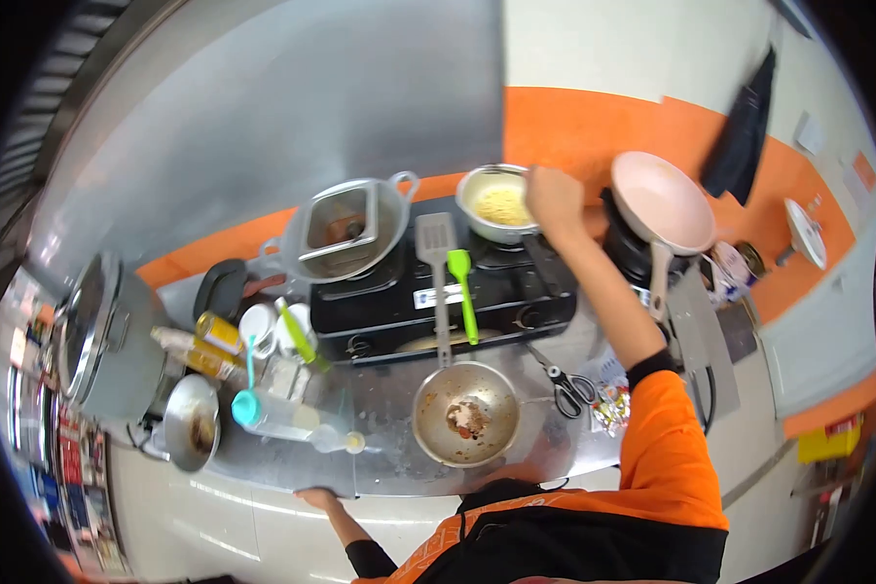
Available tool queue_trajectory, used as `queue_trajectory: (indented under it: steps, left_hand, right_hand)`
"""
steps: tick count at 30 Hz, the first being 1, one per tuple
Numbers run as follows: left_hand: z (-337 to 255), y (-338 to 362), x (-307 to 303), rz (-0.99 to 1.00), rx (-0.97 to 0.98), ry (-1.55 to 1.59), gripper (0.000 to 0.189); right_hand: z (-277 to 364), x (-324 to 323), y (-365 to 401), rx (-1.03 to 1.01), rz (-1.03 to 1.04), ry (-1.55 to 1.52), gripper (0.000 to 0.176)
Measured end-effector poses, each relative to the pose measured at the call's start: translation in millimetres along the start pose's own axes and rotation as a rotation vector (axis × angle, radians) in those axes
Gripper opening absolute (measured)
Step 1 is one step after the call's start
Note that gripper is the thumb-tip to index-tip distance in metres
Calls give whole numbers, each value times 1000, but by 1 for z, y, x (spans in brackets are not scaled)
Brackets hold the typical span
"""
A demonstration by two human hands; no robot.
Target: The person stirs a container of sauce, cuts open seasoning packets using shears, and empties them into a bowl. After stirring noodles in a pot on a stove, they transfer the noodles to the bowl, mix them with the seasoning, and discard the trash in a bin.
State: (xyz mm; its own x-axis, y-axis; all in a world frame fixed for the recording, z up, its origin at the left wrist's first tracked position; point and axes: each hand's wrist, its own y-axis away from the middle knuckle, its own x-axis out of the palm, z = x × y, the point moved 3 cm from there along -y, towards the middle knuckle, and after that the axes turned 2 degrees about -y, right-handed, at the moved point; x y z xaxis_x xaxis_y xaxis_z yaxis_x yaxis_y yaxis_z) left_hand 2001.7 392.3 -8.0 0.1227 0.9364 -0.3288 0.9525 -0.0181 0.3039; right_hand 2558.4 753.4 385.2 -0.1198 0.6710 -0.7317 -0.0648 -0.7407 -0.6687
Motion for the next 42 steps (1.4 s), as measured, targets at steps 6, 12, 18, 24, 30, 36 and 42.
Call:
queue_trajectory:
  steps: [6, 12, 18, 24, 30, 36, 42]
  left_hand:
    - [15, -4, 0, 12, 412, -304, 50]
    - [-27, 34, -8, -29, 91, 34, 56]
    - [-29, 37, -5, -30, 114, 54, 63]
    - [-9, 17, -4, 1, 102, -70, 54]
    - [5, -3, -1, -40, 119, -83, 75]
    - [-16, 21, -4, 3, 41, -87, 79]
    - [-22, 28, -7, 11, 6, -25, 76]
  right_hand:
    - [-54, 63, -6, 254, 468, 80, 31]
    - [-201, 242, -21, -205, 597, -271, 24]
    - [-165, 196, -15, 147, 605, -489, 24]
    - [-147, 163, -29, -208, 619, 303, 37]
    - [-60, 76, -19, 363, 684, -90, 34]
    - [-63, 64, 0, 587, 616, -129, 36]
    - [-78, 61, 4, 565, 650, -128, 34]
